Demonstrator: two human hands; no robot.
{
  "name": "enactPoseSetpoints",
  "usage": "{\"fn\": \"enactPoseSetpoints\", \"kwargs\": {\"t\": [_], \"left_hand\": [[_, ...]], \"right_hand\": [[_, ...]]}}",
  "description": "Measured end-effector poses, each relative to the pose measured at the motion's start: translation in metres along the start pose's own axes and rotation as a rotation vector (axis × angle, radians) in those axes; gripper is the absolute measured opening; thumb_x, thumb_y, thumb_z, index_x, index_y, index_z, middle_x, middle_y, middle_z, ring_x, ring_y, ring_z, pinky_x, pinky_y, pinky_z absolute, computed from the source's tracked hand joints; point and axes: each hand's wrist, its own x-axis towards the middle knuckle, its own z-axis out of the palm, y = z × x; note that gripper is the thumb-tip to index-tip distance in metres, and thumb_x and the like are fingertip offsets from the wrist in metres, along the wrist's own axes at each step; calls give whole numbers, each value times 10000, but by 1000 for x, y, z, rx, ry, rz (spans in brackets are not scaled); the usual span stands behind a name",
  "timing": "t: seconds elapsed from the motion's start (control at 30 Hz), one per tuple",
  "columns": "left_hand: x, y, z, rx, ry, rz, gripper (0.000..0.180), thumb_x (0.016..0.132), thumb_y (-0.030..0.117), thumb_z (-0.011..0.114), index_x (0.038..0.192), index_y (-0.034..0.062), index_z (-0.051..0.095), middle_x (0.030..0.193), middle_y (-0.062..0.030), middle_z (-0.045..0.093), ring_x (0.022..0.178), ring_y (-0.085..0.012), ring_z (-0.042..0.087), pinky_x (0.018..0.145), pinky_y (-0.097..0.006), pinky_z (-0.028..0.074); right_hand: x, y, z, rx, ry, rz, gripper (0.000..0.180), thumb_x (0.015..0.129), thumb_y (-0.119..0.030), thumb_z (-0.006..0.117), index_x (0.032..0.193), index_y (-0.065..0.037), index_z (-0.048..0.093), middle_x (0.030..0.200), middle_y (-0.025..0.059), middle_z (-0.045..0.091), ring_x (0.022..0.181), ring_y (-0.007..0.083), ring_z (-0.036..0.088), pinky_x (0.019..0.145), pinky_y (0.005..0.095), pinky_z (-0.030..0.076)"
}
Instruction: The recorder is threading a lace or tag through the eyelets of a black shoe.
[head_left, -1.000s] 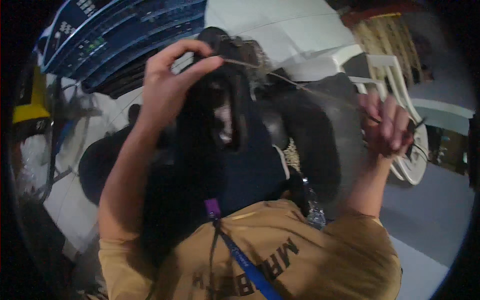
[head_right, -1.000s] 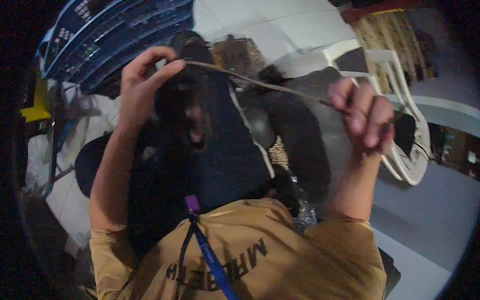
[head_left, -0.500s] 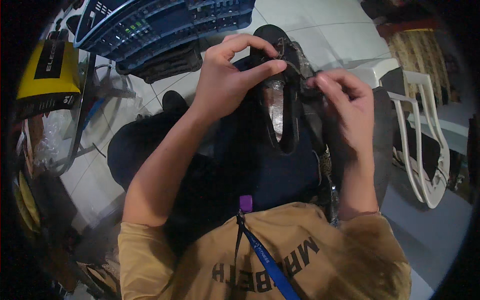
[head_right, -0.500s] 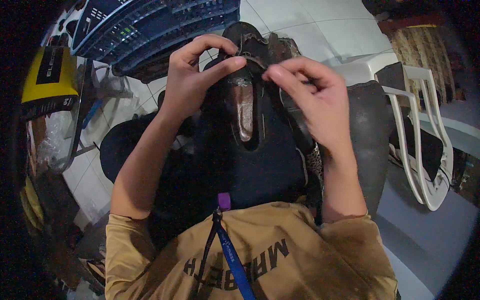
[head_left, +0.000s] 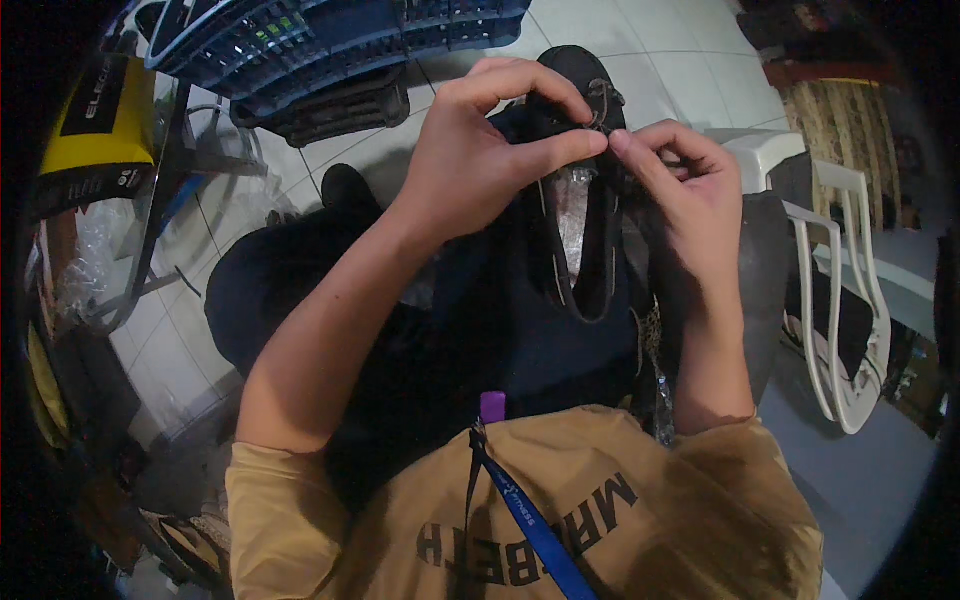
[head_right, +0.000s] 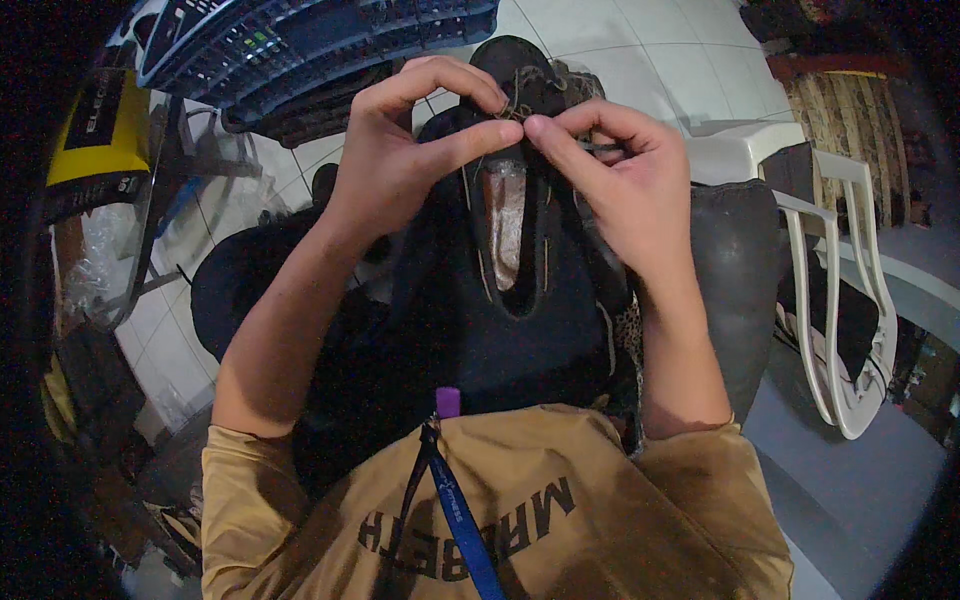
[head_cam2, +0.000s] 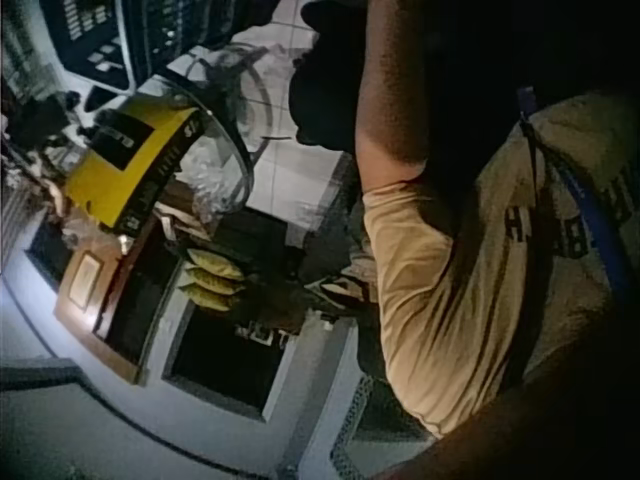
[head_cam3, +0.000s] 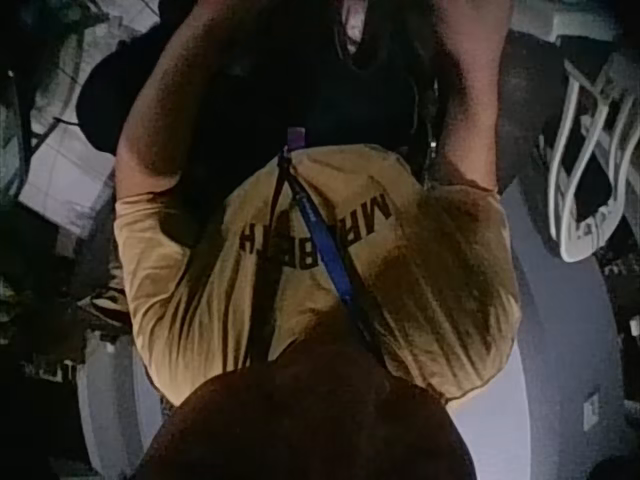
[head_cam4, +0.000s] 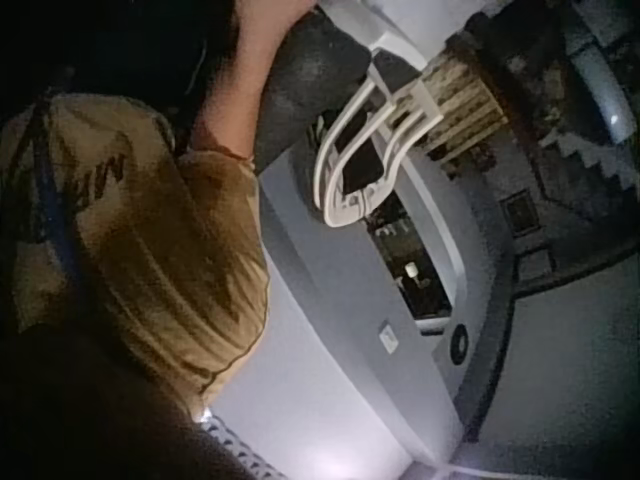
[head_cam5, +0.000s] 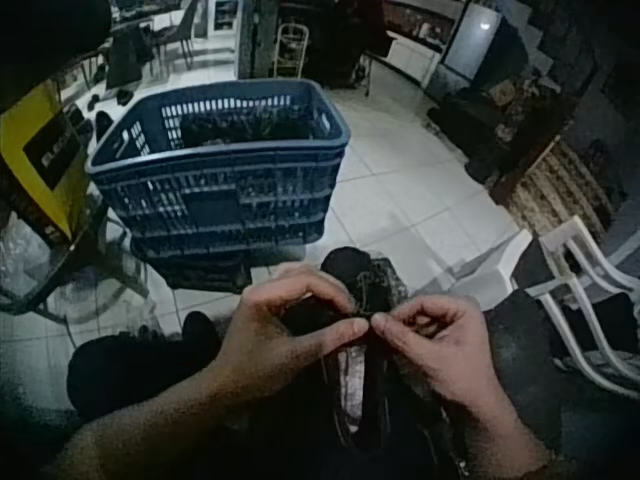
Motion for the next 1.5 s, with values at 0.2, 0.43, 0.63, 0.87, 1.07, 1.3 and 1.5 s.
{"fn": "enactPoseSetpoints", "kwargs": {"t": [0.2, 0.43, 0.63, 0.87, 1.07, 1.3, 1.5], "left_hand": [[1, -1, -1, -2, -13, 45, 211, 841, 62, 935, 994, 34, 793, 1069, -61, 777, 1111, -195, 711, 1037, -355, 523], [-1, -3, 0, -68, -26, 32, 196, 858, 50, 919, 1008, 26, 794, 1086, -69, 778, 1130, -204, 710, 1051, -367, 521], [1, -7, -5, -116, -73, 31, 136, 913, 42, 863, 1035, 22, 805, 1102, -80, 789, 1163, -207, 699, 1089, -378, 500], [3, -1, -6, -91, -55, -50, 168, 921, 63, 862, 1070, 17, 799, 1121, -65, 790, 1147, -176, 703, 1075, -347, 509], [2, -4, -6, -86, -45, -16, 183, 922, 61, 864, 1088, 18, 801, 1132, -57, 786, 1133, -162, 703, 1064, -334, 513], [3, -4, -6, -56, -62, 11, 194, 927, 81, 867, 1098, 18, 798, 1127, -56, 785, 1125, -161, 702, 1056, -328, 512], [3, -1, -6, -53, -76, 7, 199, 935, 97, 863, 1106, 23, 795, 1119, -47, 786, 1107, -150, 707, 1040, -317, 521]], "right_hand": [[8, 0, 2, -9, -18, -39, 134, 976, -169, 873, 945, -42, 840, 749, -113, 613, 656, -29, 420, 570, 204, 256], [10, 3, 0, -24, -43, -47, 147, 973, -179, 876, 959, -37, 841, 733, -117, 592, 655, -22, 420, 575, 211, 266], [7, -4, 1, -38, -50, -54, 147, 985, -174, 866, 982, -30, 835, 727, -127, 573, 652, -23, 416, 571, 209, 266], [8, -4, 2, -14, -37, -75, 144, 996, -170, 856, 1000, -28, 831, 769, -111, 633, 673, -30, 451, 572, 199, 286], [8, -9, 0, -42, -36, -84, 144, 996, -170, 856, 987, -29, 827, 762, -114, 619, 670, -30, 442, 569, 201, 279], [10, -2, 2, -33, 7, -79, 149, 996, -161, 854, 952, -25, 813, 752, -112, 592, 659, -22, 420, 565, 206, 271], [11, -4, 5, -17, 18, -105, 136, 1000, -141, 844, 952, -20, 803, 762, -103, 599, 661, -22, 428, 565, 206, 278]]}}
